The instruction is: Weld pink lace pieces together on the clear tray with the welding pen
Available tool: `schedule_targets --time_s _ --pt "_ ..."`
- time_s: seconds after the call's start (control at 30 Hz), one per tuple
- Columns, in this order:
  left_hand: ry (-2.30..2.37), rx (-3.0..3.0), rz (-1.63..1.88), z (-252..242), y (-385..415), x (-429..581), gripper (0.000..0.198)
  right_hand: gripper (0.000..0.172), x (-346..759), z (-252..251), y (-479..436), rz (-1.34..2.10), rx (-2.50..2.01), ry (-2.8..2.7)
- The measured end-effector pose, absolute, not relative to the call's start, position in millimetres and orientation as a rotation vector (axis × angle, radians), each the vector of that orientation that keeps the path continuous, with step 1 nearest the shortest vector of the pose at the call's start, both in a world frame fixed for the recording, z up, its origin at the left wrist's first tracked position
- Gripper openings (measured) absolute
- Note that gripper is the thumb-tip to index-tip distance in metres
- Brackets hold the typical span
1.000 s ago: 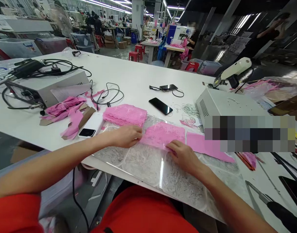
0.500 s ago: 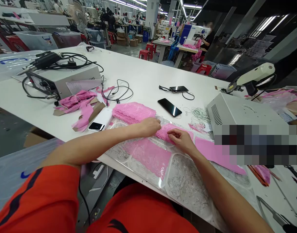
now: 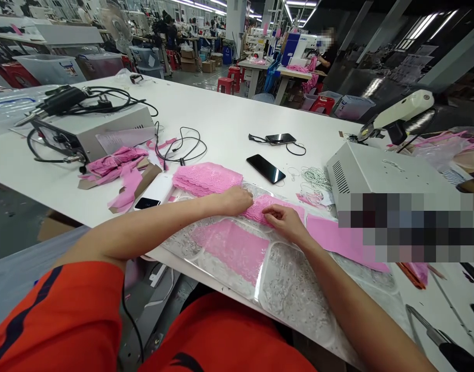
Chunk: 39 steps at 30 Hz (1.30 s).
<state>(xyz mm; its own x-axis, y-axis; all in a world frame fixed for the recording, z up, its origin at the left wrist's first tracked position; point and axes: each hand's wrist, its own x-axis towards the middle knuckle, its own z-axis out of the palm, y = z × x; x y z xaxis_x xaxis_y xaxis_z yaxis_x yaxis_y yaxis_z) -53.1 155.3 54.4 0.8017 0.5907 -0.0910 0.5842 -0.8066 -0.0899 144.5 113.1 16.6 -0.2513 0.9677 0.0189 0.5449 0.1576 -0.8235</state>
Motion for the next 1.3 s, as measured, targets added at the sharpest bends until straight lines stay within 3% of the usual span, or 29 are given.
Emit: schedule_targets --time_s 0.7,1.03,1.3 --pt "-0.995 -2.951 0.187 66.2 155.4 -55.1 0.017 0.012 110.3 16.9 131.6 0.749 -1.379 -2.028" --pt "-1.096 -2.948 0.059 66.3 146.9 -58.0 0.009 0.021 115.2 18.0 133.2 0.967 -1.354 -1.838" --pt "-1.273 -2.953 -0.036 62.8 138.3 -54.5 0.017 0.025 131.1 36.1 132.7 1.061 -1.296 -1.511"
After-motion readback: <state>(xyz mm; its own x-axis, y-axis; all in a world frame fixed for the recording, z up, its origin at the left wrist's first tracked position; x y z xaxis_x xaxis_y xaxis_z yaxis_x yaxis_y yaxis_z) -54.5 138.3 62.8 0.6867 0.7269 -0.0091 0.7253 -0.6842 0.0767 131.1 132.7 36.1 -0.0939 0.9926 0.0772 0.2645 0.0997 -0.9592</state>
